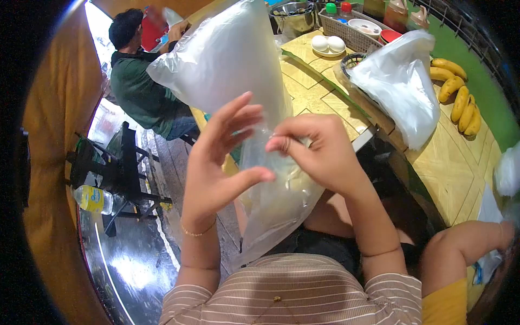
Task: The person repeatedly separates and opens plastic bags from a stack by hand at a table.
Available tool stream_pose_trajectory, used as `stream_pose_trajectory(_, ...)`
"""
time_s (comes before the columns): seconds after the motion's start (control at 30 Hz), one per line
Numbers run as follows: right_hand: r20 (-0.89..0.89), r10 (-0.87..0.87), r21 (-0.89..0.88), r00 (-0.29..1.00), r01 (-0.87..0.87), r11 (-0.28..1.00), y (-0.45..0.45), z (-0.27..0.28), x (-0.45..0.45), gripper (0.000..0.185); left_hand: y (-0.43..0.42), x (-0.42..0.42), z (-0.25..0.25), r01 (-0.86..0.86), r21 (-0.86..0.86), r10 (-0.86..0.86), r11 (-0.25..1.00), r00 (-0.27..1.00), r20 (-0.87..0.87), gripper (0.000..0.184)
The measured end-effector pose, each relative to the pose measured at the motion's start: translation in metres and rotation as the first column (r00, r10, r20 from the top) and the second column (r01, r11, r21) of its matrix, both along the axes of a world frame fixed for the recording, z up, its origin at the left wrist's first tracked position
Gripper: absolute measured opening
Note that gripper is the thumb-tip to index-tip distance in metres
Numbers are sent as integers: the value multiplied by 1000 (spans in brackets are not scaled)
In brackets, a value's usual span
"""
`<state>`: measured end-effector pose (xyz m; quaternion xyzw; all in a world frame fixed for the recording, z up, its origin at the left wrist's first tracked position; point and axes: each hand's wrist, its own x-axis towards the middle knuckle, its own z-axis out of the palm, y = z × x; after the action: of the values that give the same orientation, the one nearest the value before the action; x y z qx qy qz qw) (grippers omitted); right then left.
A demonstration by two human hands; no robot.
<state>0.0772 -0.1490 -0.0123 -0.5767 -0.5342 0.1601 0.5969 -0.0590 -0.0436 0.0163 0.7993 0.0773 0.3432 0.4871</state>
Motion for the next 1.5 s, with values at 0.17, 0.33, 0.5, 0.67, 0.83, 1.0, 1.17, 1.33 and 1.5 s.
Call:
stream_pose_trajectory(0.17, -108, -89, -7, 990, 89, 996, -5, 11, -9, 5, 13, 10, -16, 134, -228, -165, 964, 979, -120, 39)
stream_pose_trajectory(0.33, -106, -37, -53, 994, 31, 998, -5, 0, -2, 15, 13, 13, -25, 176, -305, -181, 936, 983, 11, 10)
stream_pose_trajectory(0.5, -323, 184, 80, 928, -167, 983, 1, -6, -9, 10, 10, 8, -26, 257, -522, -139, 813, 957, 255, 20)
stream_pose_trajectory(0.67, -228, 76, 265, 971, -13, 964, 12, -6, 1, 14, 17, -10, -30, 422, -563, -399, 711, 901, 171, 24)
stream_pose_trajectory(0.83, -614, 601, 455, 511, -393, 799, 11, -15, 2, 42, 13, -6, -26, 302, -556, -408, 775, 910, -74, 16)
stream_pose_trajectory(1.0, -437, 504, 14, 745, -554, 832, 2, 1, 14, 31, 38, -15, -23, 746, -364, -561, 557, 661, 498, 15)
stream_pose_trajectory(1.17, -68, 816, 79, 574, -813, 577, 18, 3, 33, 28, 62, -22, -8, 965, -223, -654, 140, 260, 710, 18)
stream_pose_trajectory(1.33, -222, 888, 724, 403, -542, 427, 31, 31, 45, 20, 64, -15, -12, 899, -345, -419, 269, 432, 799, 22)
stream_pose_trajectory(1.5, -390, 773, 571, 501, -527, 630, 50, 58, 69, 19, 74, 7, 30, 829, -531, -50, 176, 546, 836, 22)
